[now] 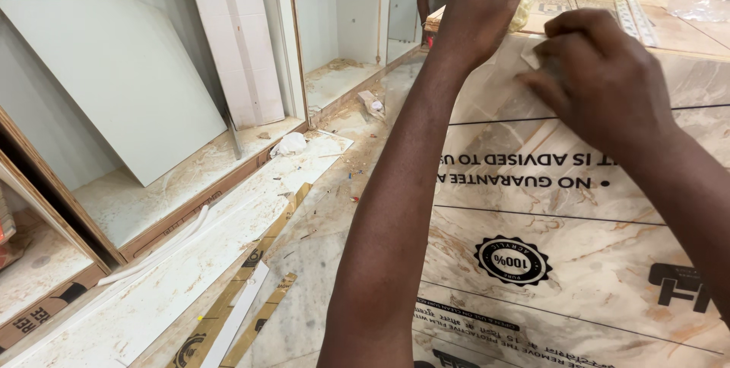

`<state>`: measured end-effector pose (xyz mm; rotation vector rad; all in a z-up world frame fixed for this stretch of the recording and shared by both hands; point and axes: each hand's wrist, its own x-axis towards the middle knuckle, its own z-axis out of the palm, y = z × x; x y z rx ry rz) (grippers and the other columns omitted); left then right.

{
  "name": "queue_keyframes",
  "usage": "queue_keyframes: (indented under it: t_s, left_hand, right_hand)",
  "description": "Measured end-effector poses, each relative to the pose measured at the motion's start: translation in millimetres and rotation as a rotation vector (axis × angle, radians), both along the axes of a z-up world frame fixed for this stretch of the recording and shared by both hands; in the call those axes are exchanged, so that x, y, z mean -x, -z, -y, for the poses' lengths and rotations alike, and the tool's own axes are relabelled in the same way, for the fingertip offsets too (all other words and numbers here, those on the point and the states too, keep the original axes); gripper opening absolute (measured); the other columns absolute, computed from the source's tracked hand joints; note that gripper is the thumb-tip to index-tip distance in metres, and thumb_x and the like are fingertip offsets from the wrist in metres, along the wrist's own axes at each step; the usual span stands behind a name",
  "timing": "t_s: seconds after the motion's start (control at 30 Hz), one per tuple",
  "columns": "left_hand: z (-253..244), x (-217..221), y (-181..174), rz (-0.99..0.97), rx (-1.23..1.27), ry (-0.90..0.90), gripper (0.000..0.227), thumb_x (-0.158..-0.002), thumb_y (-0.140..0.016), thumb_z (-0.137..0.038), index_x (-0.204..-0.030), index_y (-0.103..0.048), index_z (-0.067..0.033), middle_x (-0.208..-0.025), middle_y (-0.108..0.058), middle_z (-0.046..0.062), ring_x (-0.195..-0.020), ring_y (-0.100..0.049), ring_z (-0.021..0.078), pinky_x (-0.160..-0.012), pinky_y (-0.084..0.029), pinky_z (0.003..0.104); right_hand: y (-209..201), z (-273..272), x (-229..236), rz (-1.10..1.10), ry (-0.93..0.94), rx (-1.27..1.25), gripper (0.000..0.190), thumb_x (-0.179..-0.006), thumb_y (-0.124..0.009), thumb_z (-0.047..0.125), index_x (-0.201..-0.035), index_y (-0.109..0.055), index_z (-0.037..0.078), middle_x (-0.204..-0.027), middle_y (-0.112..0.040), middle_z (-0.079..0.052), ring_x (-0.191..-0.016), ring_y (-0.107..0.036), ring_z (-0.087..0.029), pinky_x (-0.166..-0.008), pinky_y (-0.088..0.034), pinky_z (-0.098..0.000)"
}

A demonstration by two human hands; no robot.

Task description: The person peels a protective film off a large, marble-patterned sheet of plywood. They start at the bottom corner and pull the film upwards along the edge, smoothing it as they go. The person continues to remove the film from the vertical edge of the sheet.

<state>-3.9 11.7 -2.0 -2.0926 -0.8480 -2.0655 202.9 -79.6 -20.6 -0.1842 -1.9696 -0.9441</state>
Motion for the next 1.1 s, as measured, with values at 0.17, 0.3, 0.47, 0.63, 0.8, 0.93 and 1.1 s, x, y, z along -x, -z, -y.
queue_keyframes:
  t_s: [0.17, 0.3, 0.47, 0.63, 0.8, 0.93, 1.1]
  left_hand:
    - [-1, 1, 1, -0.015, 0.017, -0.044, 0.064, -0.104, -0.038, -0.062, -0.121, -0.066, -0.0077, -0.111, -0.079, 0.007, -0.107, -0.077, 0.0201, -0.092, -0.062, 0.036]
    - [2, -1, 2, 0.005, 0.022, -0.063, 0.062, -0.105, -0.040, -0.060, -0.121, -0.067, -0.0079, -0.111, -0.081, 0.008, -0.110, -0.078, 0.0206, -0.094, -0.061, 0.036]
    - [6, 2, 0, 0.011, 0.060, -0.076, 0.060, -0.105, -0.041, -0.059, -0.123, -0.068, -0.0085, -0.111, -0.081, 0.007, -0.109, -0.078, 0.0204, -0.095, -0.060, 0.036]
    - [6, 0, 1, 0.012, 0.061, -0.098, 0.060, -0.104, -0.039, -0.060, -0.126, -0.067, -0.0111, -0.111, -0.081, 0.004, -0.108, -0.078, 0.0191, -0.091, -0.061, 0.035]
    - [11, 3, 1, 0.016, 0.027, -0.025, 0.061, -0.105, -0.042, -0.060, -0.129, -0.066, -0.0087, -0.108, -0.080, 0.005, -0.105, -0.076, 0.0186, -0.093, -0.058, 0.035]
    - [23, 3, -2, 0.008, 0.067, 0.033, 0.062, -0.105, -0.043, -0.062, -0.127, -0.066, -0.0092, -0.096, -0.074, 0.004, -0.093, -0.070, 0.0165, -0.086, -0.057, 0.036]
    - [41, 1, -2, 0.024, 0.087, 0.080, 0.052, -0.105, -0.047, -0.058, -0.115, -0.067, -0.0106, -0.097, -0.072, 0.005, -0.095, -0.068, 0.0148, -0.089, -0.054, 0.038]
  right_hand:
    - [4, -4, 6, 0.020, 0.107, -0.088, 0.022, -0.096, -0.082, 0.018, -0.095, -0.064, 0.006, -0.122, -0.065, -0.006, -0.101, -0.070, -0.022, -0.088, -0.060, -0.0363]
    - [0, -8, 1, -0.018, 0.126, 0.260, 0.020, -0.103, -0.077, 0.016, -0.103, -0.067, 0.000, -0.121, -0.067, -0.011, -0.095, -0.069, -0.024, -0.082, -0.059, -0.0384]
    - [0, 3, 7, 0.054, 0.083, -0.156, 0.036, -0.081, -0.080, 0.033, -0.094, -0.068, 0.001, -0.112, -0.066, -0.012, -0.095, -0.068, -0.027, -0.084, -0.059, -0.0406]
    - [7, 2, 14, -0.003, 0.125, -0.182, 0.017, -0.095, -0.077, 0.019, -0.094, -0.067, 0.005, -0.118, -0.068, -0.007, -0.102, -0.070, -0.023, -0.090, -0.059, -0.0427]
    - [-1, -8, 11, -0.058, 0.016, 0.048, 0.017, -0.103, -0.073, 0.009, -0.098, -0.061, -0.001, -0.105, -0.068, -0.014, -0.078, -0.068, -0.031, -0.068, -0.056, -0.0424]
    - [-17, -19, 7, -0.105, 0.002, 0.089, 0.017, -0.104, -0.072, 0.004, -0.104, -0.057, -0.003, -0.094, -0.068, -0.016, -0.072, -0.067, -0.035, -0.060, -0.053, -0.0428]
    - [-39, -49, 14, -0.121, 0.058, 0.338, 0.017, -0.106, -0.071, 0.004, -0.097, -0.058, -0.003, -0.082, -0.068, -0.018, -0.075, -0.068, -0.036, -0.066, -0.052, -0.0466]
